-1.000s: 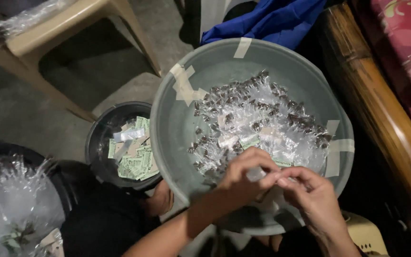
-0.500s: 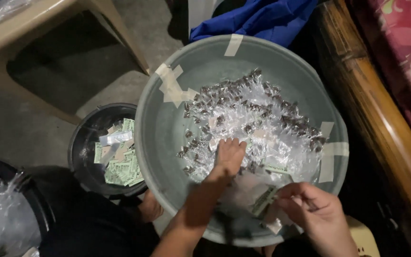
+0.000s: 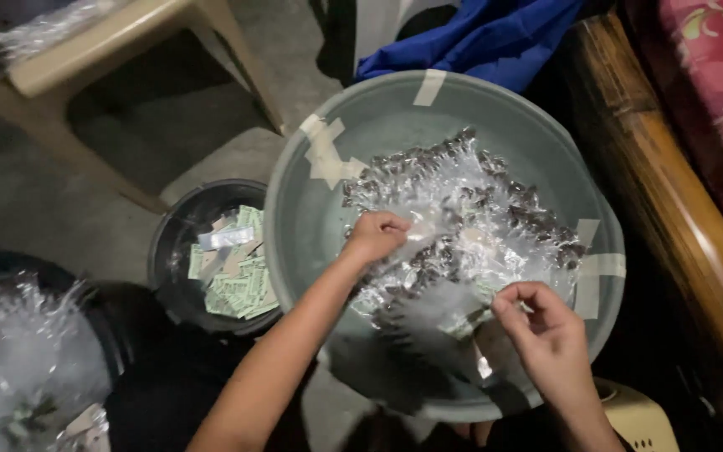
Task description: Manually transferring and arranging small plastic packets from a bucket into a larger basin.
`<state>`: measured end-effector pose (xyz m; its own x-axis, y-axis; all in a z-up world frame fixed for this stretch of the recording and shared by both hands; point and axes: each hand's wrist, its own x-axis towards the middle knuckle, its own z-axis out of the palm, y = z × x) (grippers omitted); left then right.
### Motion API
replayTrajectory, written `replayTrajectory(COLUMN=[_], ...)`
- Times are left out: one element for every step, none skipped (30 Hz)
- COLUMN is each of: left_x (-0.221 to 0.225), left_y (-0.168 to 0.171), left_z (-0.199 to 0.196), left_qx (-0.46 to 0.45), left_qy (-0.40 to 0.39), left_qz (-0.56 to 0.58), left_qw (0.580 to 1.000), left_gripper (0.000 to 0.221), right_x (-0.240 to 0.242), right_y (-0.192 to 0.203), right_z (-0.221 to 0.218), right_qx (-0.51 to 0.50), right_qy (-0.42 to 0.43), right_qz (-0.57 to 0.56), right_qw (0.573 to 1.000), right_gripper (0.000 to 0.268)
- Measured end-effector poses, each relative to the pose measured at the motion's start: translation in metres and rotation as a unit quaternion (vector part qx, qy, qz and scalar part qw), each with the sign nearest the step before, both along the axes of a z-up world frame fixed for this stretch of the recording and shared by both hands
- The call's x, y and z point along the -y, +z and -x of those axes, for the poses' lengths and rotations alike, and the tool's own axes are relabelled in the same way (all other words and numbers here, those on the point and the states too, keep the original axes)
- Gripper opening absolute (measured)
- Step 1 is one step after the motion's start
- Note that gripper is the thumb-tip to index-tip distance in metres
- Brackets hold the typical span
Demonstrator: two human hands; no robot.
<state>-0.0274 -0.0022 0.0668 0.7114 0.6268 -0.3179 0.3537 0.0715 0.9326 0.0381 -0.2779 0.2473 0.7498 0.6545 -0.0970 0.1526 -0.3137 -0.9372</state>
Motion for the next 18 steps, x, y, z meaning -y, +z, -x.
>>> replayTrajectory(left_x=[0.007,0.014,0.024,0.031,0.04,0.049,0.058,0.067,0.075,0.075,0.075,0.075,0.073,0.071,0.07,0.071,0.071,0.072], left_y=[0.015,0.029,0.043,0.053,0.063,0.073,0.078,0.084,0.089,0.097,0.106,0.114,0.113,0.112,0.109,0.112,0.114,0.116], left_z=[0.008,0.015,0.023,0.029,0.035,0.04,0.04,0.039,0.038,0.043,0.047,0.052,0.054,0.055,0.057,0.059,0.06,0.061], left_qx=[0.0,0.027,0.054,0.054,0.075,0.097,0.099,0.095,0.091,0.093,0.093,0.093,0.095,0.099,0.102,0.101,0.103,0.105], left_qy=[0.003,0.002,-0.002,-0.001,-0.017,-0.033,-0.033,-0.006,0.022,0.023,0.042,0.062,0.065,0.075,0.083,0.084,0.083,0.082], left_qz=[-0.003,0.032,0.068,0.066,0.076,0.085,0.084,0.108,0.13,0.128,0.151,0.174,0.172,0.175,0.179,0.179,0.148,0.116], left_qw=[1.0,0.999,0.996,0.996,0.994,0.991,0.991,0.99,0.987,0.987,0.983,0.978,0.978,0.977,0.975,0.975,0.98,0.984], left_gripper=[0.026,0.025,0.023,0.023,0.023,0.023,0.023,0.027,0.031,0.031,0.03,0.028,0.028,0.026,0.023,0.023,0.026,0.028], right_x=[-0.005,-0.01,-0.013,-0.021,-0.028,-0.035,-0.04,-0.045,-0.051,-0.05,-0.05,-0.05,-0.049,-0.048,-0.046,-0.047,-0.048,-0.048], right_y=[-0.004,-0.009,-0.013,-0.01,-0.007,-0.004,-0.005,-0.005,-0.006,-0.009,-0.011,-0.014,-0.015,-0.016,-0.018,-0.016,-0.014,-0.012], right_z=[0.002,0.003,0.005,0.01,0.015,0.019,0.022,0.025,0.028,0.029,0.029,0.029,0.028,0.027,0.027,0.029,0.031,0.032], right_qx=[0.0,0.003,0.005,0.005,0.027,0.049,0.051,0.109,0.167,0.169,0.208,0.247,0.248,0.254,0.258,0.258,0.261,0.264], right_qy=[0.003,0.01,0.016,0.017,0.047,0.076,0.076,0.081,0.087,0.088,0.088,0.088,0.092,0.096,0.097,0.098,0.083,0.067], right_qz=[-0.003,-0.03,-0.055,-0.056,-0.077,-0.097,-0.097,-0.102,-0.107,-0.108,-0.089,-0.069,-0.072,-0.055,-0.036,-0.037,-0.044,-0.051], right_qw=[1.0,1.0,0.998,0.998,0.996,0.991,0.991,0.985,0.976,0.976,0.97,0.962,0.962,0.961,0.96,0.961,0.961,0.961], right_gripper=[0.009,0.012,0.014,0.014,0.012,0.011,0.011,0.007,0.004,0.004,0.005,0.005,0.005,0.003,0.004,0.004,0.002,0.002])
